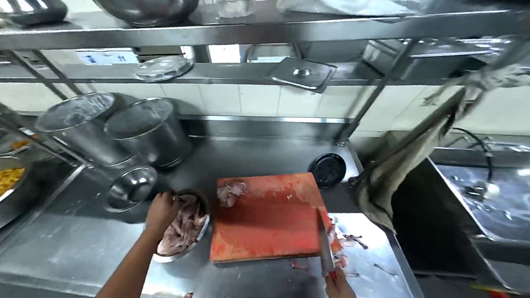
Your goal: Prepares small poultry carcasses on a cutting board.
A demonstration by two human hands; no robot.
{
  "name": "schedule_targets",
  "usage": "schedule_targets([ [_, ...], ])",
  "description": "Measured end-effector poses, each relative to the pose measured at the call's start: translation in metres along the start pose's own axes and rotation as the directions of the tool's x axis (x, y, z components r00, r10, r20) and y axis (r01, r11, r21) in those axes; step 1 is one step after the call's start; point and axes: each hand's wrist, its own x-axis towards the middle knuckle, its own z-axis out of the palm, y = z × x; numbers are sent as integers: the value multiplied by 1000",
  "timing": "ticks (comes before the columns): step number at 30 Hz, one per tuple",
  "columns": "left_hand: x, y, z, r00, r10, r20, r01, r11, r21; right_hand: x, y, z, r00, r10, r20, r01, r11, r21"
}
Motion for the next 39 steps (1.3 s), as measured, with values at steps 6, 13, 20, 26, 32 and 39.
schedule_targets([
  [6,6,22,25,982,60,177,-93,979,184,-10,-25,-29,973,14,-229,-42,992,-119],
  [13,25,26,25,981,97,167,-155,912,380,3,-69,9,991,-120,-63,84,906,-415],
  [20,25,15,-20,986,-103,134,85,987,139,48,-107,19,910,-374,-177,218,798,-562],
  [26,-49,39,-12,973,-200,-110,92,783,-615,34,-151,23,825,-563,-42,539,808,-236],
  [32,-169,144,74,983,-1,186,175,342,-923,-20,-188,93,792,-406,456,109,829,549],
  [39,-197,151,85,960,262,104,-88,630,-771,-12,-152,78,887,-327,325,88,812,577],
])
